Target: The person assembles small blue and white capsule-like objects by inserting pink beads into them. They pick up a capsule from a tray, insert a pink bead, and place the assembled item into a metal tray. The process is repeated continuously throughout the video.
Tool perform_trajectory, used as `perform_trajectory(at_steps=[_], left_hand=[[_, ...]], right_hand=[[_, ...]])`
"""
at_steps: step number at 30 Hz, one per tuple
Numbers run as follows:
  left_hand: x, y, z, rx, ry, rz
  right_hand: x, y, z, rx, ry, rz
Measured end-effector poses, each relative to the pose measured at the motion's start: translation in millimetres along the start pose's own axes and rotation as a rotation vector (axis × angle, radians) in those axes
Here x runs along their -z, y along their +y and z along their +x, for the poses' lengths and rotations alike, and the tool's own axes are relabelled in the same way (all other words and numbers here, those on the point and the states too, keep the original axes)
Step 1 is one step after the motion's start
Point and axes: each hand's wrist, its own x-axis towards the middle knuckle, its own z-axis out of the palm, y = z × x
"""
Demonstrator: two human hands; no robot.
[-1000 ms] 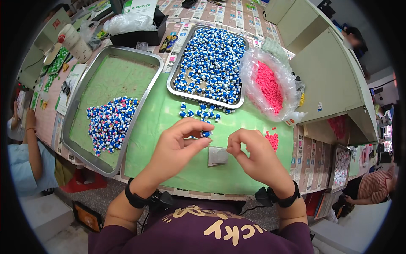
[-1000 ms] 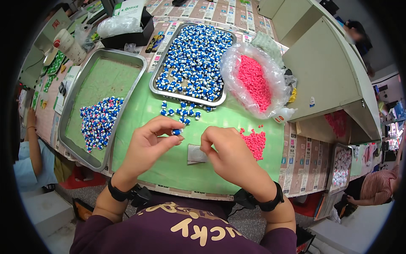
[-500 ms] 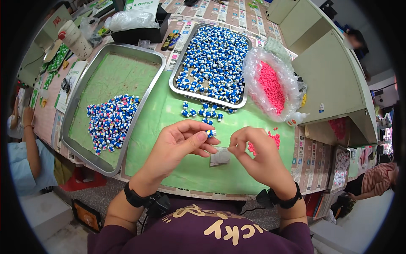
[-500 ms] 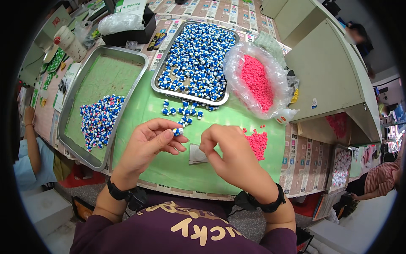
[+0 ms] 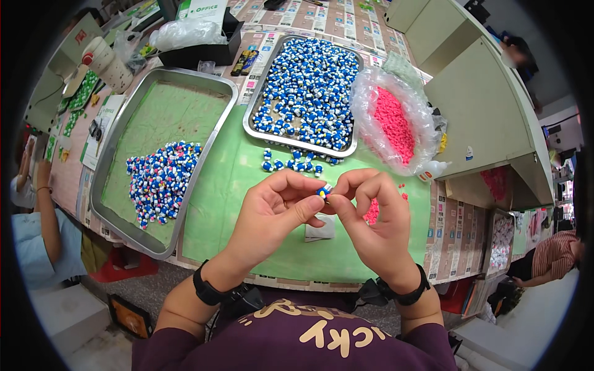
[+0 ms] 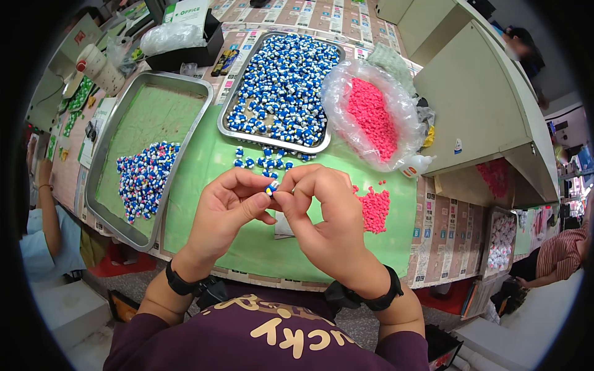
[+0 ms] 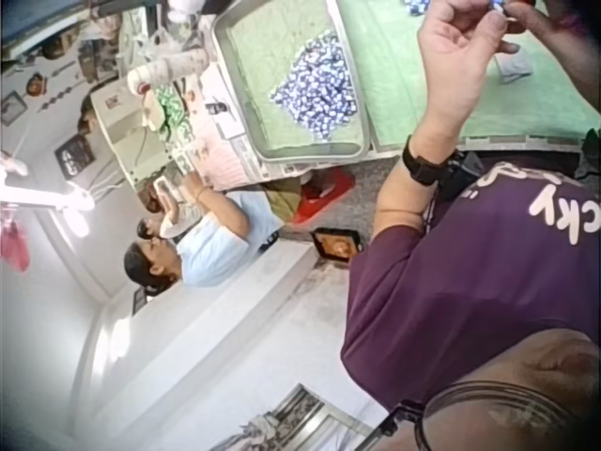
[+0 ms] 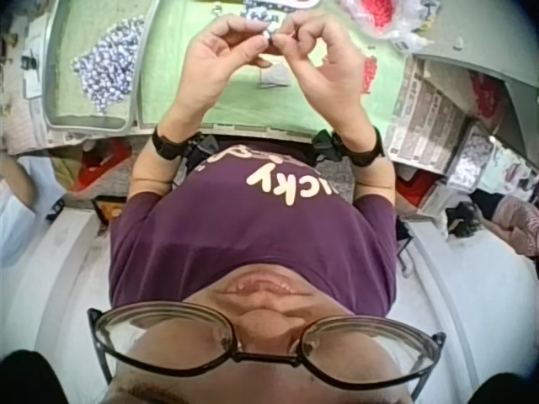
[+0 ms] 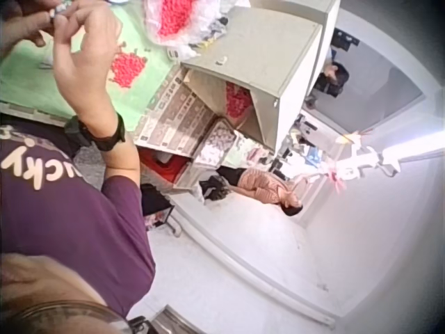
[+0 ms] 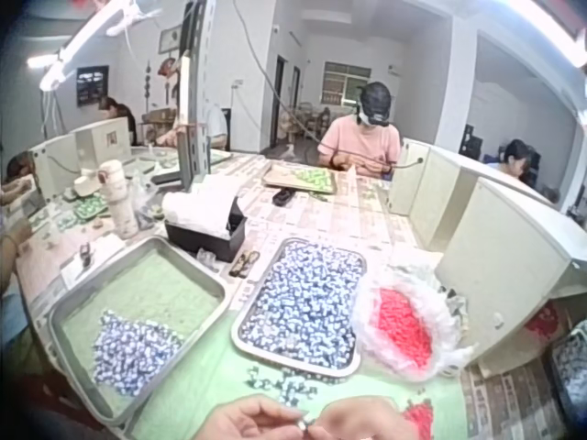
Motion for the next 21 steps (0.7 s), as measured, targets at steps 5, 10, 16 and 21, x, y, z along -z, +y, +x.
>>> perform_trajectory(at_steps=[5, 10, 16, 21], left_hand=[[-6.4, -1.3, -4.6, -0.063, 0.075, 0.127], [-2.8, 2.3, -6.5, -0.24, 0.051, 0.429], [22.3, 11.2, -23.5, -0.33, 0.155, 0.504], [84.7, 40.1, -47.0, -0.474, 0.543, 0.662]], right_hand=[[-2.7, 0.8, -3.1, 0.015, 0.016, -0.019], [4.5, -0.6, -1.6, -0.044, -0.046, 0.029], [57.4, 17.1, 6.1, -0.11, -0.042, 0.054], [126.0, 73.7, -2.4, -0.339, 0.034, -0.32]])
